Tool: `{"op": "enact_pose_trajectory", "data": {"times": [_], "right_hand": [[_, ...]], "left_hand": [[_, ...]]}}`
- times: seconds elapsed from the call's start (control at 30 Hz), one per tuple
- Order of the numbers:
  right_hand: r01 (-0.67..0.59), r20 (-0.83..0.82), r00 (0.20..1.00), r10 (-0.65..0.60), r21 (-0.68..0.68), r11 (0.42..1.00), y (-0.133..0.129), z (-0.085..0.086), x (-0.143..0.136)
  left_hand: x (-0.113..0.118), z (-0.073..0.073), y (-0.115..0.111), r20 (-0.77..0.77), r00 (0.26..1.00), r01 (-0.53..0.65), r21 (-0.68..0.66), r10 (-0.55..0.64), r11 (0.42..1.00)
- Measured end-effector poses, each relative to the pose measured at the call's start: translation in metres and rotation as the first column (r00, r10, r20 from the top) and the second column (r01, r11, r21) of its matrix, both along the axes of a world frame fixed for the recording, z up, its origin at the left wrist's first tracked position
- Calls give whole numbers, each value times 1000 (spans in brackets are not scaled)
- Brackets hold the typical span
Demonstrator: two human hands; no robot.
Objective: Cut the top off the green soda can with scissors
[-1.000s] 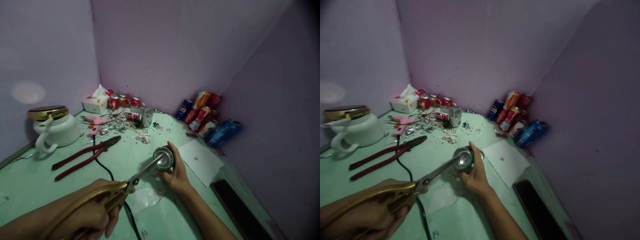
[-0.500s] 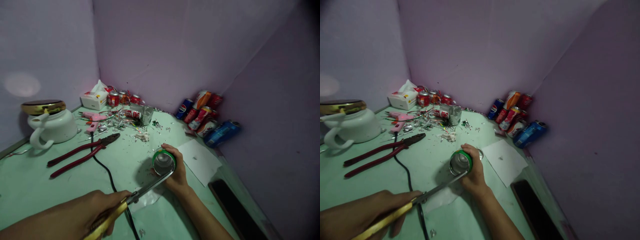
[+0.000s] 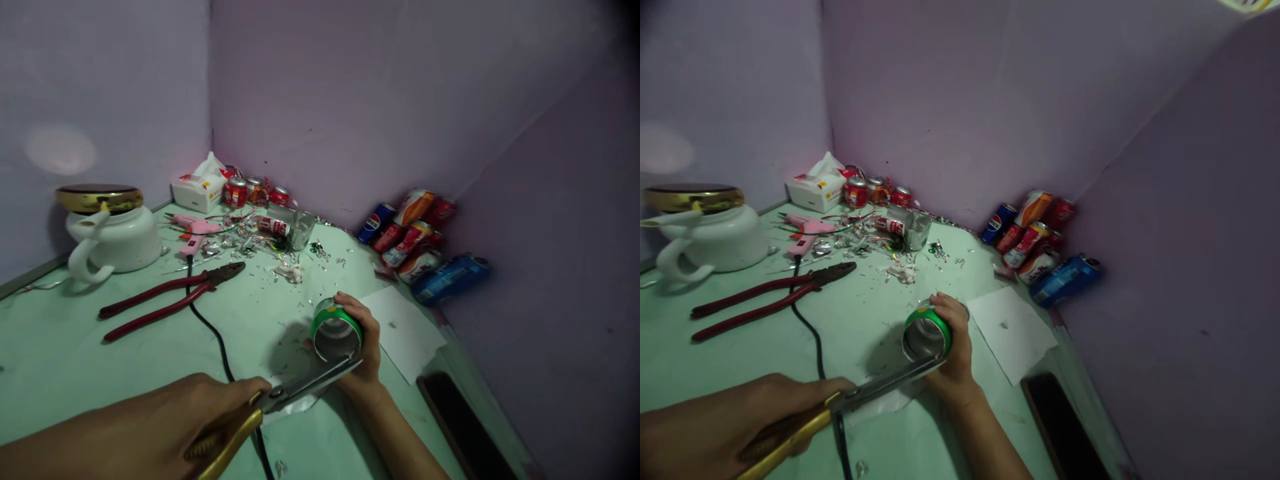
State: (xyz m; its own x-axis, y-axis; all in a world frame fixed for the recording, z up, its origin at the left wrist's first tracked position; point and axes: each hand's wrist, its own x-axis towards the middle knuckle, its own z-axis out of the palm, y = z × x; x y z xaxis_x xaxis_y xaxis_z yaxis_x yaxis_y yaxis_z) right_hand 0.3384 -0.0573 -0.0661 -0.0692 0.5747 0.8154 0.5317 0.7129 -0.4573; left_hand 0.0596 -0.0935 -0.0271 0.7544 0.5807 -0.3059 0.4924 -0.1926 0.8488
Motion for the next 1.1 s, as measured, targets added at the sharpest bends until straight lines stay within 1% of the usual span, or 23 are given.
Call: {"op": "enact_pose_trajectory", "data": {"times": [0.07, 0.13, 0.23, 0.3, 0.33, 0.4, 0.47, 0.53, 0.6, 0.67, 0.73, 0.83, 0.9, 1.03, 1.1], "right_hand": [[-7, -11, 1000, 7, -2, 1000, 0, 1, -1], [-16, -22, 1000, 16, 0, 1000, -1, 2, -1], [-20, -24, 1000, 20, 8, 1000, -3, 3, -1], [-17, -25, 1000, 17, 8, 1000, -5, 5, -3], [-11, -29, 1000, 11, 4, 1000, -6, 6, -4], [7, -36, 999, -7, 1, 1000, -7, 6, -6], [25, -41, 999, -25, 0, 1000, -8, 6, -7], [32, -47, 998, -32, -2, 999, -7, 5, -7], [37, -50, 998, -37, 2, 999, -5, 4, -6], [38, -26, 999, -37, 56, 998, -3, 3, -4], [30, 2, 1000, -30, 121, 992, -1, 4, -3], [9, 12, 1000, -11, 163, 987, -1, 5, -3], [0, 6, 1000, -2, 170, 985, -2, 6, -4], [-20, 4, 1000, 20, 173, 985, -3, 5, -3], [-27, 11, 1000, 25, 181, 983, -3, 5, -1]], "left_hand": [[2, 4, 1, -7, 1000, 28, -41, -28, 999], [4, 10, 3, -9, 999, 31, -58, -32, 998], [4, 23, 6, -14, 999, 40, -77, -42, 996], [3, 32, 8, -62, 998, 31, -34, -33, 999], [2, 36, 8, -67, 996, 63, -31, -65, 998], [1, 40, 7, -106, 992, 72, -12, -73, 997], [1, 39, 5, -134, 990, 36, -8, -37, 999], [2, 37, 4, -117, 993, -2, -37, -2, 999], [5, 37, 6, -59, 998, 22, -86, -27, 996], [6, 41, 11, -4, 997, 77, -121, -78, 990], [5, 45, 15, 17, 992, 124, -159, -123, 979], [1, 48, 19, 7, 990, 139, -288, -144, 947], [0, 47, 20, 9, 991, 130, -332, -135, 934], [4, 44, 19, 44, 993, 113, -259, -105, 959], [6, 41, 19, 54, 992, 120, -266, -110, 957]]}}
